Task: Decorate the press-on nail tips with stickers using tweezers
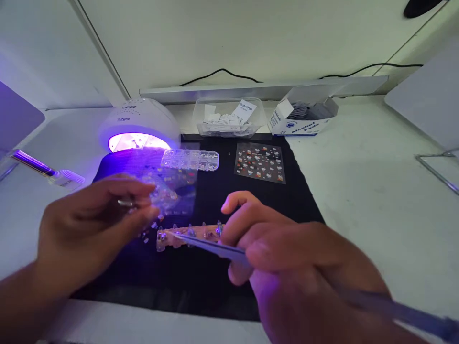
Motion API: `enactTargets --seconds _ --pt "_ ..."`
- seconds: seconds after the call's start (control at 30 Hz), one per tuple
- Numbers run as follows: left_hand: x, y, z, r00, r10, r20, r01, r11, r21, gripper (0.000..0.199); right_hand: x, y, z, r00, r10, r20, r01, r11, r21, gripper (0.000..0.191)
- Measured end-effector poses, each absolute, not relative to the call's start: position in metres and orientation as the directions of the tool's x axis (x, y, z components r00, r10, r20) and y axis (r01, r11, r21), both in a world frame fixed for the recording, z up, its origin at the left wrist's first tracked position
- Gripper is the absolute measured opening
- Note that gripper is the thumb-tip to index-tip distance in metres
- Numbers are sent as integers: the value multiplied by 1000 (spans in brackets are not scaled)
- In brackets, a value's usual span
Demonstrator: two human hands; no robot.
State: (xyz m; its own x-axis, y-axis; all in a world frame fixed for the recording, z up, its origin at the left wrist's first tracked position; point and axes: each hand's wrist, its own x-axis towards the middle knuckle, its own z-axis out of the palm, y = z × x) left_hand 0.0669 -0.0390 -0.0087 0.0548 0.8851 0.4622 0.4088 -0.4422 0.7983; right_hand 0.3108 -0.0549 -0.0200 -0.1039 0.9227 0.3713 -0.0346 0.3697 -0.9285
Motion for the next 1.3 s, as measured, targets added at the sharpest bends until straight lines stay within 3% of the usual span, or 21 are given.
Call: enactTargets --seconds 0.17,0.33,0.4,0.5,0.6,0.7,0.83,1.07,1.3 --pt "49 -5 -22 46 973 227 576 -212 790 19 304 -64 -25 -76 943 323 -46 320 -946 18" --pt "37 6 -24 78 995 64 756 -100 647 35 304 -67 -19 -56 965 256 -41 254 -966 15" --pt "34 2 -17 46 997 67 836 -75 544 49 304 -62 -17 -53 971 235 -37 233 -972 13" --pt "34 -11 -8 83 970 228 914 -165 371 45 304 -50 -17 -62 977 205 -72 200 -977 12" --pt "45 -26 -7 302 862 408 742 -481 467 30 303 -38 -19 -79 982 173 -129 162 -978 15" --pt "61 -37 -11 443 870 215 668 -481 568 32 305 -30 -22 -93 986 138 -154 122 -980 19" --pt "75 -42 -17 525 847 83 678 -475 560 33 306 -27 -25 -124 991 48 -179 26 -983 16" --pt "79 -39 -22 529 846 63 673 -464 576 10 303 -23 -27 -153 985 -76 -179 -103 -978 13" --pt "78 -38 -25 544 836 73 670 -486 561 8 305 -26 -30 -109 986 -123 -150 -138 -979 20"
